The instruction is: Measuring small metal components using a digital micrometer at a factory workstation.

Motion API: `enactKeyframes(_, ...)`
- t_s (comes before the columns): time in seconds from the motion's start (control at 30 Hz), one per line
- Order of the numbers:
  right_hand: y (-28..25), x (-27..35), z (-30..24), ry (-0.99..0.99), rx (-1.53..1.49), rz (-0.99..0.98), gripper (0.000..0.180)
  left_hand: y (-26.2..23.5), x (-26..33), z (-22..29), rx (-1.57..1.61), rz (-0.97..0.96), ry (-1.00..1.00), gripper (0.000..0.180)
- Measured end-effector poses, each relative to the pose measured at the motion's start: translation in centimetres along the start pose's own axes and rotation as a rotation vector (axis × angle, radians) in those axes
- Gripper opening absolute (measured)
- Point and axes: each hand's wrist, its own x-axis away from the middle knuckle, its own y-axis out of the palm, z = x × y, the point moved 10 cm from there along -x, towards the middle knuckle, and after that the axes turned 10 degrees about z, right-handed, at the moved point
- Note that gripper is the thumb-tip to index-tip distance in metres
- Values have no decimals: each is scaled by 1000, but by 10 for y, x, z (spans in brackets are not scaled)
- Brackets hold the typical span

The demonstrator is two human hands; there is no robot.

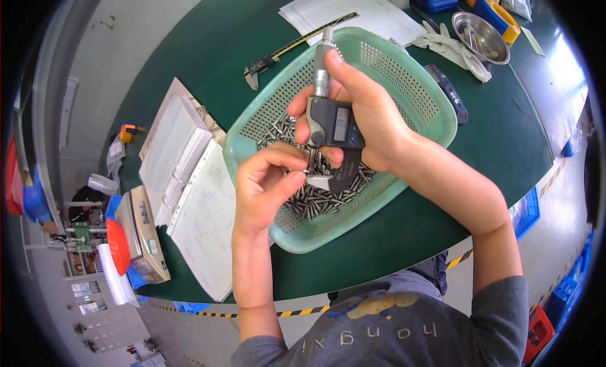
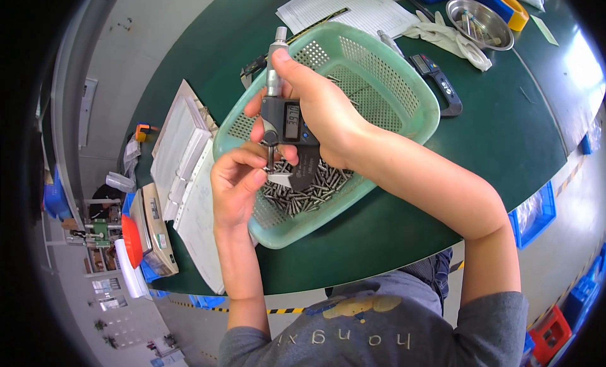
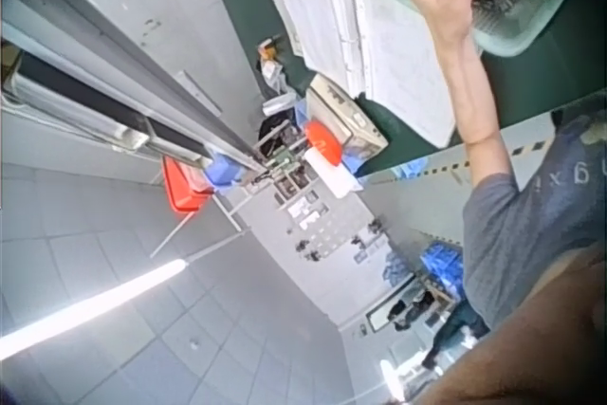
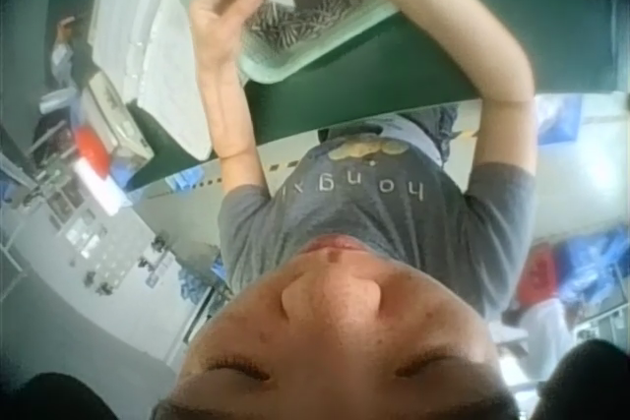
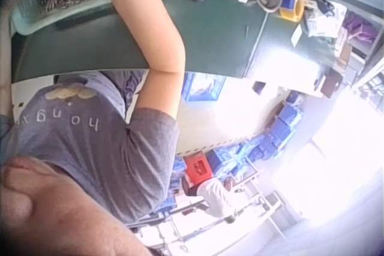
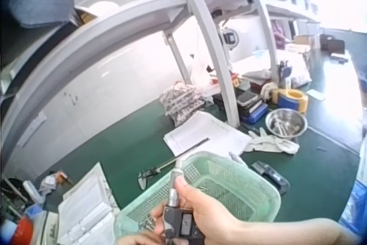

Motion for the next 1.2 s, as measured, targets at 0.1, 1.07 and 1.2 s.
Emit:
enactKeyframes(0.1, -4, -2, 0, 9, -89, 11, 60, -4, -4, 7, -17, 21, -12, 11)
enactKeyframes(1.07, -24, -7, -2, -37, -309, 171, 54, 40, -15, -29, -646, 15, 70, 12)
enactKeyframes(1.2, -17, 1, -6, -110, -270, 110, 48, 73, 5, -22, -1074, -132, 649, 28)
